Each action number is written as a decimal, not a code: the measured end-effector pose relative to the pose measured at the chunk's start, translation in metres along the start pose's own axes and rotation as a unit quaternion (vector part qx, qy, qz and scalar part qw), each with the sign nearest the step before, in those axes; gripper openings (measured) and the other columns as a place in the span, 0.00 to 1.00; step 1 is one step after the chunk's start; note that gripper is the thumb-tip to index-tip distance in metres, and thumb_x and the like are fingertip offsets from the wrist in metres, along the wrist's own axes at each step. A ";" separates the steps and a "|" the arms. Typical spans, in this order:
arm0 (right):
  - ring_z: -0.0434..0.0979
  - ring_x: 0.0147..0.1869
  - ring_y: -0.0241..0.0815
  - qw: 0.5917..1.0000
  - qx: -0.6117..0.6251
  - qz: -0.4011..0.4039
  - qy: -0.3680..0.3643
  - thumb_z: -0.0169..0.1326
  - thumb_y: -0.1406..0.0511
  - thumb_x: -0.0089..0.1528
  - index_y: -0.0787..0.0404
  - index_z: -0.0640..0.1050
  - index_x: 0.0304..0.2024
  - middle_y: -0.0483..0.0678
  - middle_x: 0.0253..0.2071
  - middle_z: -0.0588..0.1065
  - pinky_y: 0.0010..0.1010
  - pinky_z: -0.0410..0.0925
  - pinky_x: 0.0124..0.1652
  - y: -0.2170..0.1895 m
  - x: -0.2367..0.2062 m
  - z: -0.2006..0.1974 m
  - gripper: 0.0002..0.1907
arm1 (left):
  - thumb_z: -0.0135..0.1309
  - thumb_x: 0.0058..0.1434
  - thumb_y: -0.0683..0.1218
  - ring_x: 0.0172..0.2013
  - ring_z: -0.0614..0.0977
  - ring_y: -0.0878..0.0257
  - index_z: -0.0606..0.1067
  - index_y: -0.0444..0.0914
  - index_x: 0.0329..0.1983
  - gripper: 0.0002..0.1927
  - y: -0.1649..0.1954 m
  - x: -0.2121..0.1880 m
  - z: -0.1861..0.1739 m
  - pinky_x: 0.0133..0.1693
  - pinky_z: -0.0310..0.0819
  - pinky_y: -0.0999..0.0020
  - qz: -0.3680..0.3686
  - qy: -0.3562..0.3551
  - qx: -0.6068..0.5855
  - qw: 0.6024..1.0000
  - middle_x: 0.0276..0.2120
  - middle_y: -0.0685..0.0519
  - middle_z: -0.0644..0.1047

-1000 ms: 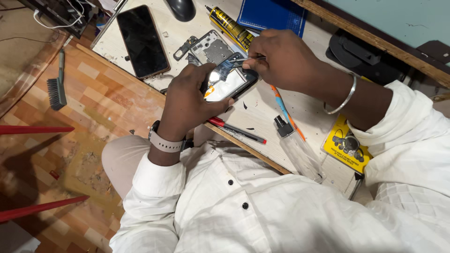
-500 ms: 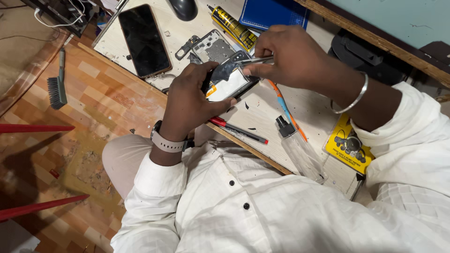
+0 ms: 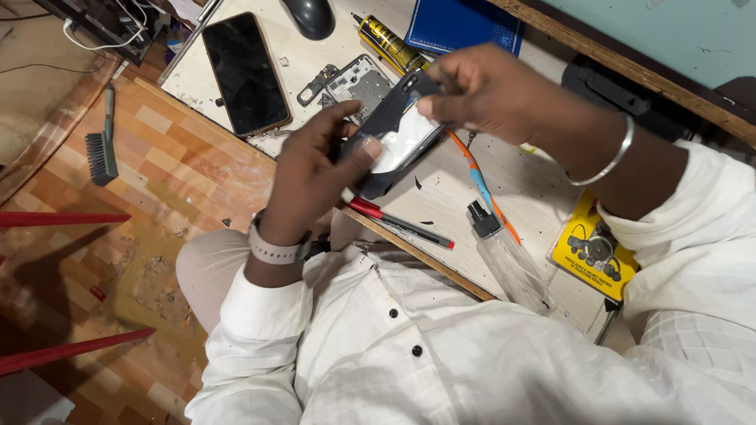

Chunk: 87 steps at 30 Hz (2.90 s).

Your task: The person sits at a repair workbench and pries open the back cover of a smartphone using a thin pry tool, working the tool around the edges of the device. They hold the phone steady with one hand while levering the cover away, exposing the internal battery and frame, and continue separating the cover from the body.

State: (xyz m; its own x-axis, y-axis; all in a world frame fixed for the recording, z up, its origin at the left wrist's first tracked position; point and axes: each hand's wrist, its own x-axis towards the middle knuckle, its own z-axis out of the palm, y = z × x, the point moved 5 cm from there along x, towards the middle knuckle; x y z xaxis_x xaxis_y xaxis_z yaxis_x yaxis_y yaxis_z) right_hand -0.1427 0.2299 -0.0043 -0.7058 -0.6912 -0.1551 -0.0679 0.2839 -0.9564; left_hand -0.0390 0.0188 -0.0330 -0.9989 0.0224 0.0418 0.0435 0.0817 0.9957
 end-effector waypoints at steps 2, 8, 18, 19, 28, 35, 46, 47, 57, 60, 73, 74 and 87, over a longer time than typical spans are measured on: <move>0.71 0.33 0.26 0.999 0.029 0.017 0.021 0.60 0.64 0.65 0.66 0.78 0.47 0.41 0.33 0.76 0.20 0.62 0.30 0.001 0.001 -0.011 0.12 | 0.55 0.70 0.42 0.40 0.81 0.69 0.72 0.29 0.65 0.21 0.003 0.005 -0.009 0.43 0.78 0.74 0.036 0.008 0.004 0.999 0.45 0.48 0.82; 0.63 0.26 0.23 0.999 0.040 0.022 0.029 0.61 0.61 0.63 0.63 0.78 0.48 0.38 0.32 0.76 0.18 0.55 0.25 0.000 0.006 -0.019 0.15 | 0.41 0.65 0.31 0.37 0.82 0.69 0.72 0.29 0.62 0.22 0.007 0.003 -0.019 0.39 0.78 0.75 0.059 -0.004 0.042 0.997 0.50 0.48 0.83; 0.61 0.24 0.24 0.999 0.024 -0.024 0.006 0.60 0.61 0.65 0.64 0.78 0.50 0.40 0.30 0.75 0.18 0.56 0.25 -0.003 0.013 -0.012 0.15 | 0.58 0.67 0.39 0.33 0.79 0.72 0.71 0.31 0.65 0.23 0.006 0.003 -0.012 0.33 0.76 0.77 0.018 -0.055 0.016 0.998 0.39 0.49 0.81; 0.62 0.25 0.25 0.999 0.023 -0.031 0.005 0.60 0.61 0.65 0.65 0.78 0.51 0.41 0.31 0.75 0.18 0.57 0.26 -0.002 0.014 -0.010 0.16 | 0.57 0.68 0.38 0.34 0.79 0.72 0.71 0.30 0.65 0.22 0.006 0.005 -0.011 0.33 0.76 0.77 0.013 -0.072 -0.018 0.997 0.40 0.50 0.81; 0.73 0.45 0.27 0.985 -0.020 -0.146 0.093 0.54 0.64 0.74 0.67 0.72 0.61 0.43 0.45 0.74 0.21 0.71 0.47 -0.006 0.017 -0.014 0.16 | 0.56 0.69 0.34 0.35 0.80 0.70 0.67 0.31 0.57 0.16 -0.003 0.009 -0.008 0.32 0.73 0.77 -0.024 -0.071 -0.275 0.958 0.43 0.48 0.80; 0.74 0.38 0.34 0.916 -0.285 -0.225 0.170 0.57 0.69 0.71 0.67 0.78 0.57 0.48 0.41 0.74 0.25 0.69 0.39 -0.034 -0.003 -0.001 0.13 | 0.50 0.60 0.28 0.48 0.83 0.62 0.59 0.34 0.63 0.28 -0.006 0.024 0.002 0.52 0.80 0.67 0.000 -0.029 -0.374 0.927 0.49 0.44 0.78; 0.82 0.39 0.37 0.923 -0.284 -0.235 0.110 0.61 0.68 0.66 0.67 0.78 0.45 0.51 0.39 0.75 0.26 0.75 0.39 -0.040 -0.002 0.022 0.09 | 0.49 0.66 0.29 0.48 0.80 0.64 0.60 0.30 0.61 0.22 -0.017 0.030 0.007 0.51 0.77 0.70 0.059 0.009 -0.255 0.965 0.51 0.43 0.77; 0.82 0.39 0.37 0.929 -0.277 -0.222 0.108 0.61 0.67 0.65 0.68 0.78 0.45 0.50 0.39 0.75 0.26 0.75 0.39 -0.038 -0.001 0.022 0.10 | 0.49 0.66 0.29 0.49 0.80 0.65 0.60 0.31 0.61 0.23 -0.017 0.029 0.009 0.52 0.77 0.70 0.065 0.008 -0.242 0.968 0.51 0.44 0.77; 0.81 0.34 0.36 0.926 -0.288 -0.216 0.110 0.63 0.66 0.63 0.67 0.77 0.39 0.50 0.36 0.75 0.27 0.74 0.35 -0.023 -0.006 0.024 0.09 | 0.51 0.65 0.30 0.44 0.80 0.69 0.60 0.31 0.61 0.23 -0.021 0.020 0.022 0.46 0.77 0.73 0.058 0.002 -0.196 0.979 0.47 0.47 0.77; 0.81 0.33 0.36 0.925 -0.292 -0.214 0.113 0.63 0.66 0.63 0.67 0.77 0.38 0.50 0.35 0.74 0.27 0.73 0.33 -0.020 -0.004 0.024 0.10 | 0.51 0.66 0.30 0.43 0.79 0.70 0.61 0.31 0.60 0.21 -0.019 0.020 0.023 0.45 0.77 0.74 0.068 -0.005 -0.173 0.983 0.46 0.47 0.76; 0.80 0.32 0.36 0.934 -0.272 -0.195 0.122 0.63 0.67 0.62 0.67 0.77 0.37 0.50 0.34 0.74 0.26 0.74 0.32 -0.009 -0.003 0.022 0.09 | 0.51 0.69 0.34 0.44 0.80 0.69 0.61 0.31 0.60 0.19 -0.022 0.018 0.029 0.46 0.77 0.74 0.066 0.014 -0.149 0.987 0.47 0.46 0.78; 0.80 0.32 0.37 0.934 -0.272 -0.199 0.118 0.64 0.67 0.62 0.66 0.78 0.37 0.50 0.34 0.74 0.26 0.73 0.32 -0.010 -0.003 0.022 0.09 | 0.50 0.69 0.34 0.45 0.81 0.69 0.61 0.31 0.60 0.19 -0.021 0.018 0.030 0.47 0.78 0.74 0.073 0.016 -0.140 0.987 0.47 0.46 0.78; 0.72 0.29 0.27 0.970 -0.187 -0.100 0.122 0.66 0.62 0.60 0.68 0.74 0.56 0.45 0.39 0.77 0.22 0.67 0.26 -0.019 -0.002 0.023 0.25 | 0.50 0.72 0.35 0.51 0.80 0.66 0.60 0.31 0.66 0.22 -0.017 0.015 0.025 0.53 0.77 0.70 0.099 -0.003 -0.227 0.969 0.52 0.43 0.78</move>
State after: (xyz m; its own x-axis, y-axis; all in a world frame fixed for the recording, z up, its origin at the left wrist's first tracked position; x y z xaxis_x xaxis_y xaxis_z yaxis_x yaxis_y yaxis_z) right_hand -0.1237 0.2099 0.0088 -0.7950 -0.5924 0.1303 -0.4386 0.4130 -0.7981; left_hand -0.0538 0.0423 -0.0518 -0.9714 -0.0005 0.2376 0.2208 -0.3711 0.9019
